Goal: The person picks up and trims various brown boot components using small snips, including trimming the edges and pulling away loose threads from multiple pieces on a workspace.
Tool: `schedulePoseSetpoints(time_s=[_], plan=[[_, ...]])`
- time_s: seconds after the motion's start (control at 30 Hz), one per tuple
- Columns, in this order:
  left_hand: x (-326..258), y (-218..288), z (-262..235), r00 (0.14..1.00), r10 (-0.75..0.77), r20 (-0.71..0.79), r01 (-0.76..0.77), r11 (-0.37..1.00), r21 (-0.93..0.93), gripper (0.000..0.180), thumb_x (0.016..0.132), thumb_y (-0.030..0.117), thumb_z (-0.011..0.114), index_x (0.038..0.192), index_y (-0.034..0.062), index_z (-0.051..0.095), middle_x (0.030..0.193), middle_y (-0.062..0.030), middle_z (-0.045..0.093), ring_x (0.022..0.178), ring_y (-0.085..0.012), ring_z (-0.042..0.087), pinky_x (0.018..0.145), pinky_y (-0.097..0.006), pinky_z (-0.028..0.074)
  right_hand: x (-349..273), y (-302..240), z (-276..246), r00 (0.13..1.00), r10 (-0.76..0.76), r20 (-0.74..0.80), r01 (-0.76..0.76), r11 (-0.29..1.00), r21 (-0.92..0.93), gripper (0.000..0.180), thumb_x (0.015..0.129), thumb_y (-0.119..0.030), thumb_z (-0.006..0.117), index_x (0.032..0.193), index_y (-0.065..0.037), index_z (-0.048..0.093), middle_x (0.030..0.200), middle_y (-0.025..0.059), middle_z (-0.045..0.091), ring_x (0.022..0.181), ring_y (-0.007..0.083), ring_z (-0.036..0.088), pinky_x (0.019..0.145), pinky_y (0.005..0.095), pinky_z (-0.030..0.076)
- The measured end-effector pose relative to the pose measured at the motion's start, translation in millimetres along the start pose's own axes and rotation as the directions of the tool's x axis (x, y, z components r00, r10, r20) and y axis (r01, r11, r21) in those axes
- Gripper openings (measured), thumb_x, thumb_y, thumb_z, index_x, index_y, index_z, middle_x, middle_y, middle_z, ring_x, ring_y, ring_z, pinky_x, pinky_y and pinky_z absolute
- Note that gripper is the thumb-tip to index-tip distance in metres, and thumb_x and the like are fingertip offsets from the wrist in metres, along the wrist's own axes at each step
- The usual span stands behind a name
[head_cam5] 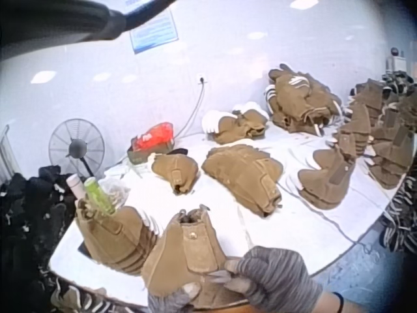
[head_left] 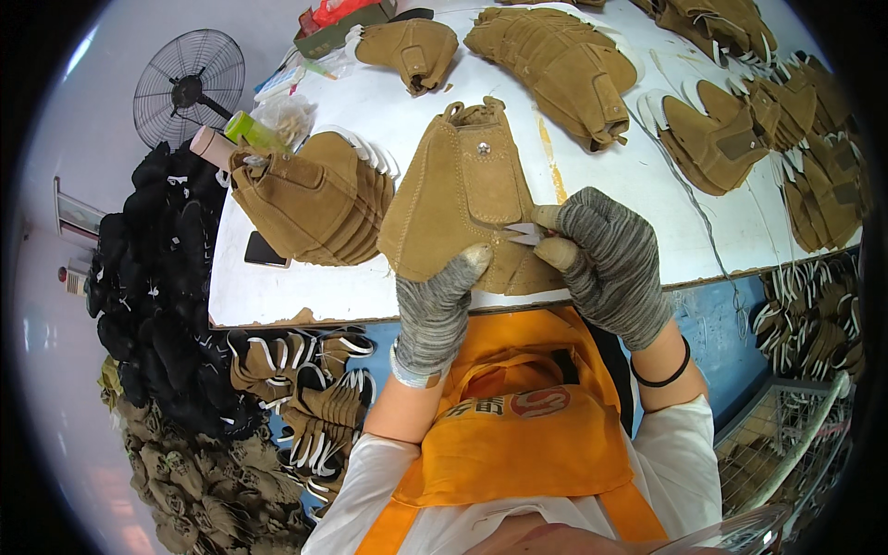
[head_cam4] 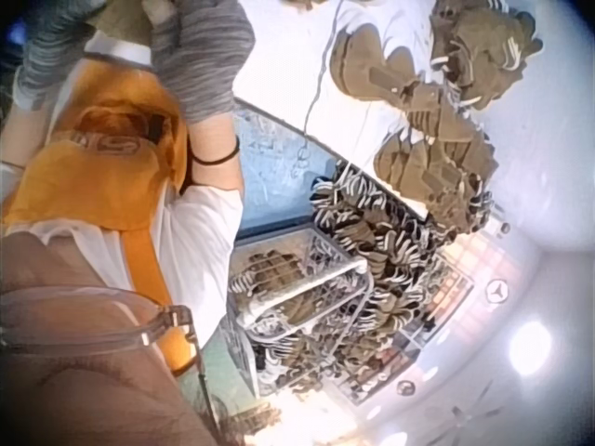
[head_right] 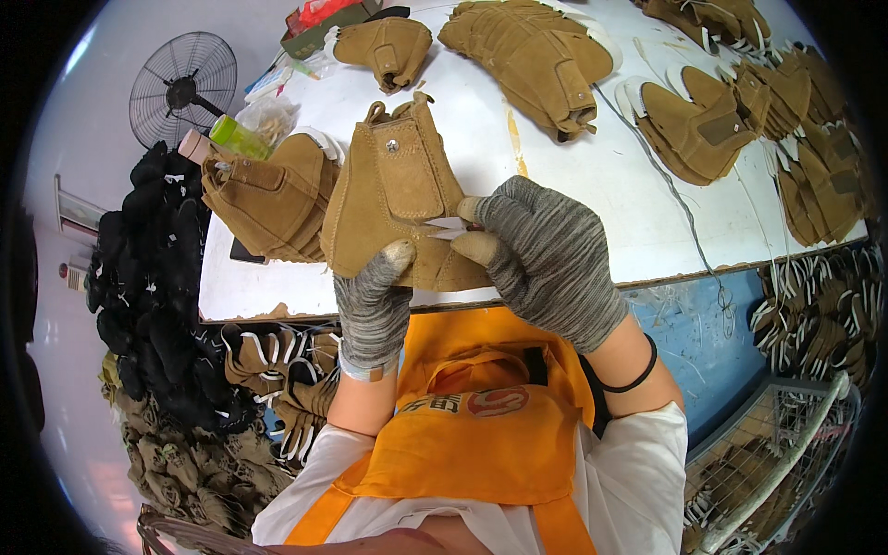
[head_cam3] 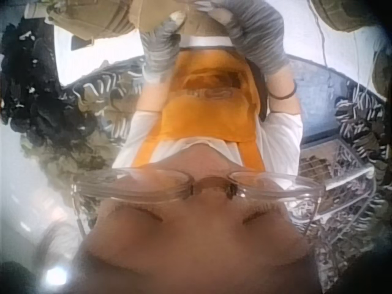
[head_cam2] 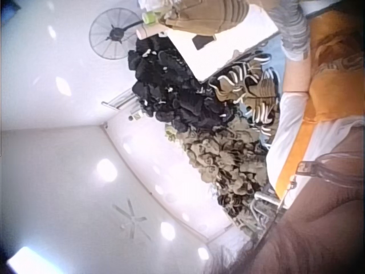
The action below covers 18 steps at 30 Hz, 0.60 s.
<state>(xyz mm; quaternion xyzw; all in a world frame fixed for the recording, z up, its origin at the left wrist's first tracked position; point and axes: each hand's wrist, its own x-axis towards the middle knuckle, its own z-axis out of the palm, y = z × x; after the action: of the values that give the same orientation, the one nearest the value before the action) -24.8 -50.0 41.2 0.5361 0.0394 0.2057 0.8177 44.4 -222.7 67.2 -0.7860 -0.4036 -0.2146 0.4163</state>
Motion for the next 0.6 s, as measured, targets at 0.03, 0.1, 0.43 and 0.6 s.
schedulePoseSetpoints(time_s=[0.03, 0.1, 0.43, 0.6], plan=[[1.1, -3.6, -4.9, 1.0, 0.023, -0.002, -0.023, 0.998, 0.066, 0.055, 0.075, 0.019, 0.076, 0.12, -0.0008, 0.051, 0.109, -0.009, 0.061, 0.096, -0.0187, 0.059, 0.083, -0.032, 0.05, -1.3, -1.2, 0.7, 1.0, 0.011, -0.013, -0.011, 1.0, -0.018, 0.022, 0.081, -0.024, 0.066, 0.093, -0.006, 0.064, 0.069, 0.0099, 0.056, 0.061, 0.0261, 0.058, 0.056, 0.0334, 0.047], [2.0, -9.0, -10.7, 0.998, 0.063, 0.001, -0.062, 0.983, 0.172, 0.053, 0.076, 0.021, 0.076, 0.118, -0.0007, 0.053, 0.108, -0.0089, 0.061, 0.095, -0.0186, 0.059, 0.082, -0.032, 0.05, -4.1, -2.7, 0.1, 0.999, 0.023, 0.032, -0.018, 0.991, -0.136, 0.024, 0.08, -0.024, 0.067, 0.095, -0.006, 0.064, 0.07, 0.01, 0.056, 0.061, 0.0263, 0.058, 0.056, 0.0334, 0.047], [-0.8, 0.6, 0.2, 0.997, 0.063, 0.047, -0.067, 0.992, 0.103, 0.047, 0.078, 0.021, 0.074, 0.116, -0.0003, 0.055, 0.106, -0.0086, 0.062, 0.094, -0.0181, 0.059, 0.082, -0.031, 0.049, -4.1, 8.4, 4.7, 0.995, -0.067, -0.077, 0.068, 0.998, 0.003, 0.026, 0.081, -0.025, 0.066, 0.098, -0.006, 0.063, 0.069, 0.0094, 0.056, 0.062, 0.0257, 0.057, 0.055, 0.0337, 0.046], [-0.1, 0.6, 2.2, 0.999, 0.035, 0.034, -0.036, 0.998, 0.047, 0.053, 0.076, 0.021, 0.076, 0.118, -0.0005, 0.053, 0.108, -0.009, 0.061, 0.096, -0.0178, 0.058, 0.084, -0.031, 0.048, -0.3, 9.9, 1.8, 0.994, -0.094, -0.06, 0.093, 0.995, -0.024, 0.026, 0.081, -0.026, 0.066, 0.097, -0.006, 0.063, 0.068, 0.0088, 0.055, 0.061, 0.0254, 0.057, 0.055, 0.0333, 0.046]])
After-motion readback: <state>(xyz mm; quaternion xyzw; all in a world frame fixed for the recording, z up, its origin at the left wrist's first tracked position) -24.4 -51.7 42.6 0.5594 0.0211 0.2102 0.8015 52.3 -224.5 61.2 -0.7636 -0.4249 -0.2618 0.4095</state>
